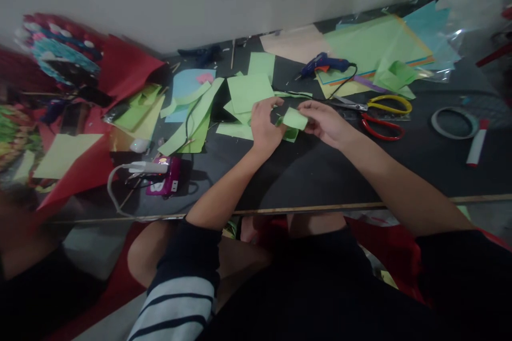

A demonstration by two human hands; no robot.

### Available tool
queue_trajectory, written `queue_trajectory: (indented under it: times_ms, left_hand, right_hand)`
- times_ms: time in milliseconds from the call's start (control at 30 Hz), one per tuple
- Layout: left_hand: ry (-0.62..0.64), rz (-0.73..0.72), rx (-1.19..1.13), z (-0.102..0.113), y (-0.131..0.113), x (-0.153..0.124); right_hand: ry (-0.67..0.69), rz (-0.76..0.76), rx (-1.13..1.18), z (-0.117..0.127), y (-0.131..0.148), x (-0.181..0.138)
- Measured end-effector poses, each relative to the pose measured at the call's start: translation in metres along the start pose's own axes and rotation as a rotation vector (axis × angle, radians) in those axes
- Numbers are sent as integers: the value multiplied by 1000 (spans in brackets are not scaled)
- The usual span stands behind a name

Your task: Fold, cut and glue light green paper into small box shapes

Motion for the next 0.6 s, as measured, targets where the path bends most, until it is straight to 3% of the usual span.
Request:
queue_trajectory:
  times_ms: [100, 167, 333, 400, 500, 600]
  left_hand:
    - [126, -10, -63, -5, -2, 0]
    - [181, 79, -83, -8, 2, 1]
    - [237, 320, -101, -9, 11, 5]
    - [261, 353, -123, -11, 12, 6]
    - [294, 355, -176, -15, 13, 6]
    - [313, 361, -222, -20, 19, 0]
  right_hand:
    - [44, -46, 6, -1, -4, 3]
    - [96, 16, -21, 0, -3, 5]
    - [46, 581, -393, 8, 18, 1]
    - [3, 717, -505, 9, 21, -2]
    - [-58, 717, -505, 9, 19, 1]
    - [-96, 592, -410, 11, 11, 8]
Point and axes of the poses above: each hand's wrist, its own x-axis towards the middle knuckle, its own z-axis out of the back of the hand, y = z × x, the point moved 6 cm from there along x, towards the middle knuckle, and after that the axes turned 13 degrees about -y, right-handed, at the moved point
